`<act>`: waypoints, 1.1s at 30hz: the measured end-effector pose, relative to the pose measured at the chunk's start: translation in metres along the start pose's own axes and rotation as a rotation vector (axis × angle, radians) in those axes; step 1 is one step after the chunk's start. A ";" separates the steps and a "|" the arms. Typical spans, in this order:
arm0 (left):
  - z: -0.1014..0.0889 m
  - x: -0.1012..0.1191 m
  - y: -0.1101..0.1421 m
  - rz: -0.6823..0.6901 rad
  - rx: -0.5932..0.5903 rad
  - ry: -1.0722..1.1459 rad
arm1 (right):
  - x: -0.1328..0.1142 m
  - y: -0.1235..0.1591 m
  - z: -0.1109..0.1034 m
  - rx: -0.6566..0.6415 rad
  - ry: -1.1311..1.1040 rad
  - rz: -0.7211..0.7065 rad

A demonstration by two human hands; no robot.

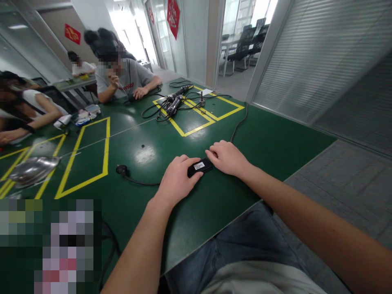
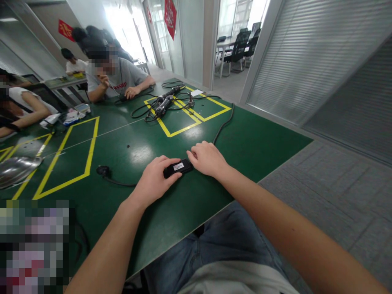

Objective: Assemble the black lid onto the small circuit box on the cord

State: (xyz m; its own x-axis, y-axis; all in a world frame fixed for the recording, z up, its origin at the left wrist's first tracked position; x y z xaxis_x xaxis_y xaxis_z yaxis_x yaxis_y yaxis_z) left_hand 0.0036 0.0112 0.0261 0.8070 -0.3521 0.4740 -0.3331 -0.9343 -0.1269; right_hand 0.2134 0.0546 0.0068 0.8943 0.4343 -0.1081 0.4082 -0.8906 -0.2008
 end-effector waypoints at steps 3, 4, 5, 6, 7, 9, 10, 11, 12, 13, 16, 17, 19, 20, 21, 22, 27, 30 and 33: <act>-0.002 0.001 0.000 -0.023 -0.019 0.010 | 0.000 0.000 0.000 -0.002 0.003 -0.001; -0.002 0.001 0.000 -0.021 -0.019 -0.001 | 0.000 0.000 0.000 -0.002 0.004 -0.001; -0.002 0.001 0.000 -0.014 -0.016 -0.020 | 0.000 0.000 0.000 -0.003 0.004 -0.001; -0.002 0.001 0.000 -0.003 -0.010 -0.042 | 0.000 0.000 0.000 -0.003 0.005 -0.002; -0.002 0.001 0.000 0.008 -0.003 -0.062 | 0.000 0.000 0.000 -0.003 0.006 -0.002; -0.002 0.002 0.000 0.021 0.005 -0.085 | 0.000 0.000 0.000 -0.003 0.009 -0.003; -0.002 0.002 0.000 0.024 0.005 -0.088 | -0.001 0.000 0.000 -0.004 0.011 -0.005; -0.002 0.002 0.000 0.025 0.004 -0.088 | -0.001 0.000 0.000 -0.003 0.013 -0.007; -0.002 0.002 0.000 0.026 0.002 -0.089 | -0.001 0.000 0.000 -0.003 0.016 -0.010; -0.001 0.002 0.000 0.027 0.002 -0.090 | -0.001 0.001 0.000 -0.002 0.017 -0.012; -0.001 0.003 0.000 0.026 0.005 -0.093 | -0.001 0.001 0.000 -0.001 0.022 -0.015; -0.001 0.003 0.000 0.024 0.006 -0.091 | -0.001 0.001 0.000 -0.002 0.022 -0.014; -0.001 0.003 0.000 0.018 0.011 -0.080 | -0.001 0.001 0.000 -0.005 0.024 -0.011; -0.001 0.003 0.000 0.014 0.014 -0.070 | -0.001 0.001 0.000 -0.007 0.025 -0.010; -0.001 0.002 0.000 0.008 0.020 -0.054 | -0.002 0.000 0.000 -0.008 0.026 -0.008; 0.000 0.002 0.000 -0.001 0.027 -0.033 | -0.002 0.000 0.000 -0.008 0.027 -0.006; 0.003 -0.001 0.000 -0.078 0.049 0.111 | -0.003 0.000 0.000 -0.011 0.025 -0.008; 0.005 -0.001 -0.001 -0.145 0.053 0.193 | -0.003 0.000 -0.001 -0.013 0.016 -0.008; 0.004 -0.004 -0.004 -0.247 0.130 0.206 | -0.003 0.000 -0.001 -0.017 0.006 -0.007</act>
Point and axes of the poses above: each hand's wrist, its own y-axis away from the middle knuckle, its own z-axis out of the palm, x = y × z, the point moved 1 cm from there along -y, towards the middle knuckle, and after that the axes turned 6 degrees about -z, right-handed, at the moved point
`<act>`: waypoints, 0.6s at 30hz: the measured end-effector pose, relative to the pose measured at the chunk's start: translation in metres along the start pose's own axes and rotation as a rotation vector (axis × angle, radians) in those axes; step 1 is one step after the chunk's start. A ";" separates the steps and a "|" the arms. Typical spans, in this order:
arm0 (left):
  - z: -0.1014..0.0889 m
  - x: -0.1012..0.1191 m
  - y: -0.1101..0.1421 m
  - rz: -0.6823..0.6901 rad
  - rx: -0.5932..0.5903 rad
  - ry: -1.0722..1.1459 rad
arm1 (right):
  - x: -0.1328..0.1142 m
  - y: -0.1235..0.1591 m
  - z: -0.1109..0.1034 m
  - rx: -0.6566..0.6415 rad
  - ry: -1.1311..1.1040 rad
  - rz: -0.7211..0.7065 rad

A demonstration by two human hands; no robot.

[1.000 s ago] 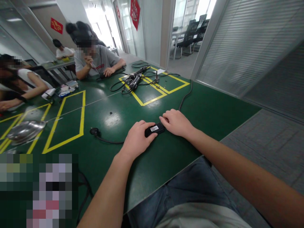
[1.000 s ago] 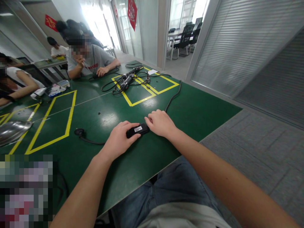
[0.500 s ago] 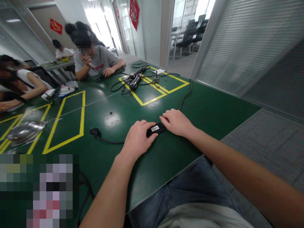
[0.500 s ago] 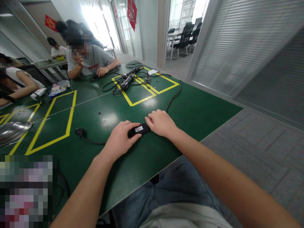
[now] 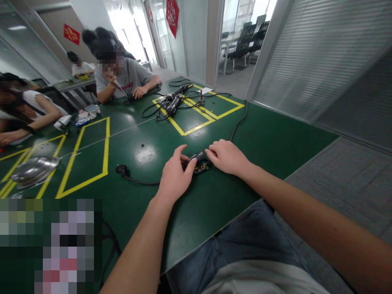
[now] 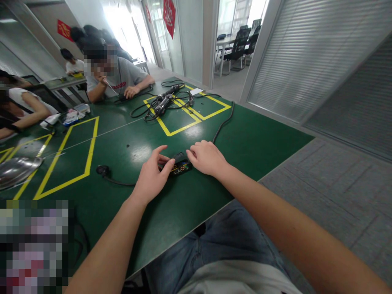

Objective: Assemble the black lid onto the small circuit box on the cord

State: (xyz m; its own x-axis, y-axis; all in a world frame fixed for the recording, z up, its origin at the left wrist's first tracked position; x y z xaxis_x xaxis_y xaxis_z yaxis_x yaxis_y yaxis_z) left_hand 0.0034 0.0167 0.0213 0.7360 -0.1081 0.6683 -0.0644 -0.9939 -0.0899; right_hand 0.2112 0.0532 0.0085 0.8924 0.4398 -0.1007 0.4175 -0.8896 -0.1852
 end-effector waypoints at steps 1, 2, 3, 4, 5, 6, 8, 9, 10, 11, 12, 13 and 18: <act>-0.001 -0.002 -0.002 -0.032 0.050 -0.031 | 0.000 0.000 0.000 -0.002 -0.004 -0.001; -0.002 -0.004 -0.003 -0.062 0.100 -0.076 | 0.000 0.000 -0.001 -0.005 -0.007 -0.003; -0.004 -0.006 -0.005 -0.084 0.138 -0.128 | -0.001 0.000 -0.002 -0.008 -0.009 -0.006; -0.005 -0.008 -0.005 -0.097 0.158 -0.181 | -0.001 0.001 -0.002 -0.010 -0.011 -0.009; -0.006 -0.010 -0.006 -0.099 0.161 -0.227 | -0.001 0.001 -0.003 -0.012 -0.011 -0.012; -0.007 -0.011 -0.006 -0.092 0.157 -0.266 | -0.001 0.001 -0.003 -0.014 -0.009 -0.016; -0.010 -0.011 -0.004 -0.066 0.176 -0.337 | -0.002 0.002 -0.004 -0.018 -0.006 -0.026; -0.012 -0.010 -0.002 -0.053 0.205 -0.372 | -0.002 0.002 -0.004 -0.020 -0.003 -0.032; -0.014 -0.009 -0.001 -0.042 0.237 -0.405 | -0.002 0.002 -0.004 -0.022 -0.001 -0.036; -0.015 -0.007 0.001 -0.032 0.262 -0.439 | -0.002 0.002 -0.004 -0.024 0.001 -0.040; -0.017 -0.005 0.002 -0.022 0.274 -0.472 | -0.002 0.002 -0.003 -0.025 0.004 -0.043; -0.018 -0.004 0.004 -0.013 0.272 -0.506 | -0.002 0.002 -0.003 -0.026 0.008 -0.044; -0.014 -0.002 0.007 -0.014 0.153 -0.713 | -0.003 0.001 -0.001 -0.026 0.035 -0.046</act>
Point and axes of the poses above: each hand's wrist, its own y-axis away from the middle knuckle, its own z-axis out of the palm, x = y × z, the point moved 1 cm from there along -y, towards the middle knuckle, and after that the axes turned 6 degrees about -z, right-handed, at the moved point
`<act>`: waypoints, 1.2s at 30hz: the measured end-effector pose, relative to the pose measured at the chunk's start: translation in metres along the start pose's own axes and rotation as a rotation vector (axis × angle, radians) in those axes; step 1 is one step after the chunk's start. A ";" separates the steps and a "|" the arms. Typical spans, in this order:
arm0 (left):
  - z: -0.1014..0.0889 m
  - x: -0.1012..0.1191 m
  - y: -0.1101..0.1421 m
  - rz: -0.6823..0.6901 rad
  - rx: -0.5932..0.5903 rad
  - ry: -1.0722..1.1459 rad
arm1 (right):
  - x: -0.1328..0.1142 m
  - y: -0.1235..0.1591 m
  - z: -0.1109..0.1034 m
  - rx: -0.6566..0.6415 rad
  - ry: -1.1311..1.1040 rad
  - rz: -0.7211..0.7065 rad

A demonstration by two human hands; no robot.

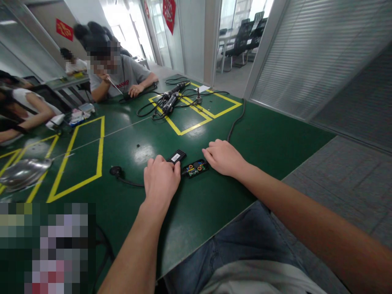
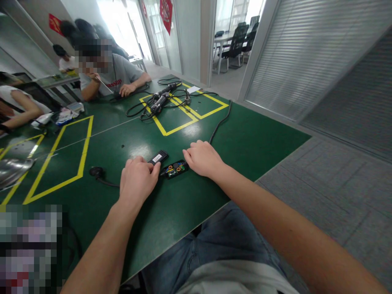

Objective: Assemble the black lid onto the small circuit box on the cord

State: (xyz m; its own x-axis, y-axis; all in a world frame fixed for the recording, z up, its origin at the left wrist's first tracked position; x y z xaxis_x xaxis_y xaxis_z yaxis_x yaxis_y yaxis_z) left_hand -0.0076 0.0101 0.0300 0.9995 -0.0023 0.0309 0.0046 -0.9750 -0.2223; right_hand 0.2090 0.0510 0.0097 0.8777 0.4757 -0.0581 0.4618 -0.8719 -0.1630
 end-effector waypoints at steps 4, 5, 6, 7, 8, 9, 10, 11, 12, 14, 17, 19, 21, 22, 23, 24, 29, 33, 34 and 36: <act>0.002 0.005 0.001 -0.012 -0.063 -0.046 | -0.001 0.001 0.001 0.003 0.023 0.008; 0.002 0.005 0.000 -0.022 -0.065 -0.036 | -0.001 0.001 0.001 0.007 0.025 0.011; 0.002 0.005 0.000 -0.029 -0.061 -0.021 | -0.001 0.002 0.000 0.012 0.025 0.012; 0.002 0.005 -0.001 -0.032 -0.050 -0.001 | -0.001 0.002 0.000 0.017 0.024 0.013; 0.001 0.004 -0.002 -0.031 -0.034 0.024 | 0.000 0.003 0.000 0.023 0.021 0.015; 0.001 0.004 -0.002 -0.027 -0.020 0.053 | 0.000 0.003 -0.001 0.028 0.019 0.017; 0.000 0.003 -0.003 -0.025 -0.009 0.083 | 0.001 0.003 -0.001 0.032 0.016 0.019; 0.000 0.003 -0.003 -0.026 -0.003 0.110 | 0.001 0.003 -0.001 0.035 0.014 0.021; 0.000 0.002 -0.004 -0.032 -0.006 0.128 | 0.001 0.003 -0.001 0.035 0.012 0.022; 0.001 0.003 -0.003 -0.043 -0.036 0.129 | 0.001 0.002 0.000 0.030 0.006 0.023; 0.003 0.004 -0.003 -0.035 -0.088 0.086 | 0.001 0.001 0.001 0.020 -0.002 0.023; 0.005 0.004 -0.003 -0.017 -0.088 0.063 | 0.001 0.001 0.001 0.017 -0.005 0.023; 0.006 0.003 -0.003 0.003 -0.073 0.054 | 0.000 0.001 0.000 0.013 -0.007 0.020; 0.006 0.003 -0.003 0.012 -0.070 0.054 | 0.000 0.001 0.000 0.011 -0.007 0.018; 0.006 0.002 -0.003 0.016 -0.073 0.055 | 0.000 0.002 -0.001 0.009 -0.007 0.017; 0.006 0.002 -0.003 0.017 -0.079 0.056 | 0.000 0.002 -0.001 0.006 -0.006 0.016; 0.004 0.004 -0.004 -0.003 -0.098 0.010 | 0.000 0.002 -0.002 -0.005 -0.005 0.011; 0.006 0.004 -0.004 -0.022 -0.082 -0.001 | 0.001 0.001 -0.001 -0.004 -0.006 0.014; 0.006 0.004 -0.004 -0.027 -0.080 0.006 | 0.002 0.001 -0.001 -0.002 -0.007 0.015; 0.008 0.003 -0.004 -0.039 -0.062 0.040 | 0.002 0.000 0.000 0.003 -0.010 0.015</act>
Point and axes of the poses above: each hand's wrist, its own y-axis away from the middle knuckle, its own z-axis out of the palm, x = y × z, the point moved 1 cm from there along -y, towards the middle knuckle, and after that the axes turned 6 degrees about -z, right-handed, at the moved point
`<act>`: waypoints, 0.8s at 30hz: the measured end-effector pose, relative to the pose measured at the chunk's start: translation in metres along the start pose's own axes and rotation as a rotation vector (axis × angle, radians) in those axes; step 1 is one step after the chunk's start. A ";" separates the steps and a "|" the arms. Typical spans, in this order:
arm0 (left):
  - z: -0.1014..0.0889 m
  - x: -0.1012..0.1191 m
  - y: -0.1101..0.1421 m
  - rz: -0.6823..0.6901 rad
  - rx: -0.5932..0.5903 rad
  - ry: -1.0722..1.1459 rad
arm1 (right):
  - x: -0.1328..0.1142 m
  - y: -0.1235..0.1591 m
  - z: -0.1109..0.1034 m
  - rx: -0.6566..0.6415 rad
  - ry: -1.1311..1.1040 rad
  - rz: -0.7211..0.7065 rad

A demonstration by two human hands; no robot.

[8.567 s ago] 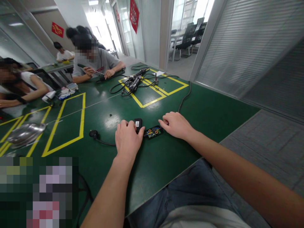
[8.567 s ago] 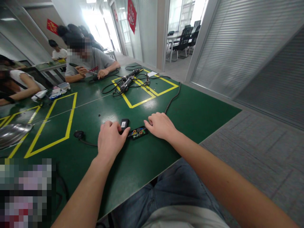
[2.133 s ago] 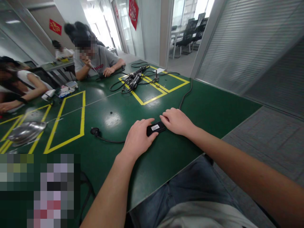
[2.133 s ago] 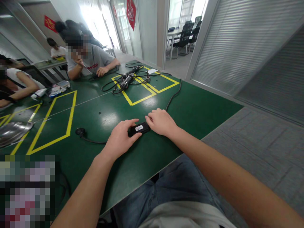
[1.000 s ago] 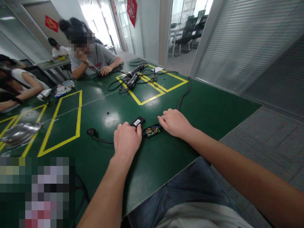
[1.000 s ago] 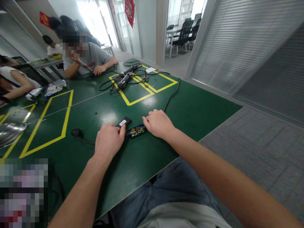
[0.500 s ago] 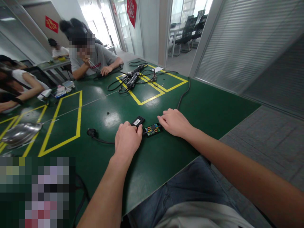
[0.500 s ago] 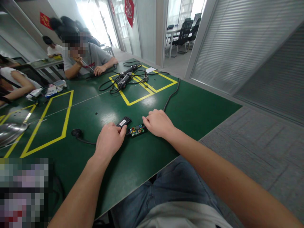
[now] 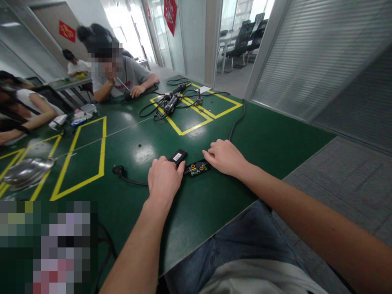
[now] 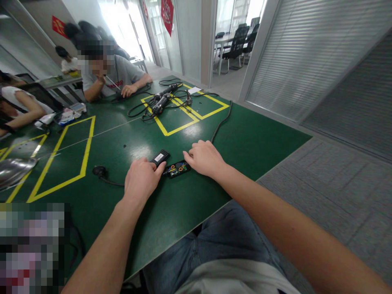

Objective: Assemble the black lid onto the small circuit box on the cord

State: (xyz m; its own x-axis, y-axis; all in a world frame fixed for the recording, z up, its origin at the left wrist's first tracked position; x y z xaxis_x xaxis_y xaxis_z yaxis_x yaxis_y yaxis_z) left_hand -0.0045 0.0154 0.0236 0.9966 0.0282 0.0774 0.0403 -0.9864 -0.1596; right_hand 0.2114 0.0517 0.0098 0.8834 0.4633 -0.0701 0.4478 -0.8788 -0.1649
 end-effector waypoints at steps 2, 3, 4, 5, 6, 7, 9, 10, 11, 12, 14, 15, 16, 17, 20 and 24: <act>0.001 -0.001 0.000 -0.025 0.068 0.075 | 0.000 0.000 0.000 0.007 -0.004 0.003; 0.002 -0.002 -0.001 -0.040 0.111 0.125 | 0.001 0.000 0.000 0.010 -0.006 0.005; 0.003 -0.003 -0.002 -0.054 0.146 0.179 | 0.000 0.000 0.000 0.014 -0.009 0.009; 0.004 -0.004 -0.003 -0.062 0.162 0.230 | 0.000 0.000 0.000 0.017 -0.011 0.011; 0.005 -0.005 -0.004 -0.067 0.154 0.274 | 0.000 0.000 0.000 0.019 -0.014 0.014; 0.006 -0.006 -0.006 -0.070 0.125 0.308 | 0.000 0.000 -0.001 0.021 -0.017 0.015; 0.007 -0.006 -0.008 -0.079 0.057 0.351 | -0.001 0.000 -0.001 0.025 -0.021 0.016; 0.006 -0.006 -0.008 -0.075 0.045 0.370 | -0.001 0.000 -0.001 0.026 -0.023 0.016; 0.005 -0.006 -0.008 -0.056 0.052 0.394 | -0.002 0.000 -0.001 0.027 -0.024 0.015; 0.003 -0.005 -0.007 -0.017 0.077 0.423 | -0.002 0.000 -0.001 0.028 -0.025 0.016; 0.000 -0.002 -0.003 0.115 0.136 0.486 | -0.002 0.000 -0.001 0.026 -0.028 0.018; -0.002 0.000 -0.001 0.192 0.148 0.509 | -0.002 0.000 -0.001 0.025 -0.029 0.020; -0.003 0.002 0.001 0.267 0.136 0.520 | -0.002 0.000 -0.001 0.023 -0.029 0.023; -0.003 0.004 0.003 0.331 0.099 0.522 | -0.003 0.000 -0.001 0.022 -0.030 0.025; -0.002 0.006 0.005 0.416 -0.065 0.508 | -0.003 0.000 -0.001 0.019 -0.030 0.031; 0.000 0.005 0.003 0.402 -0.137 0.508 | -0.003 -0.001 0.000 0.020 -0.026 0.031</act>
State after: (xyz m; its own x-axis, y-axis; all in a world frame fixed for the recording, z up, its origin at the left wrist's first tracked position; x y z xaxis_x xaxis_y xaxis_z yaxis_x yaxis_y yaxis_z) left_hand 0.0009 0.0124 0.0233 0.7732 -0.3933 0.4974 -0.3704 -0.9168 -0.1490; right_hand 0.2080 0.0507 0.0103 0.8927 0.4392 -0.1009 0.4175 -0.8904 -0.1814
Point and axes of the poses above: each hand's wrist, its own y-axis away from the middle knuckle, its own z-axis out of the palm, x = y × z, the point moved 1 cm from there along -y, towards the middle knuckle, and after that the axes turned 6 degrees about -z, right-handed, at the moved point
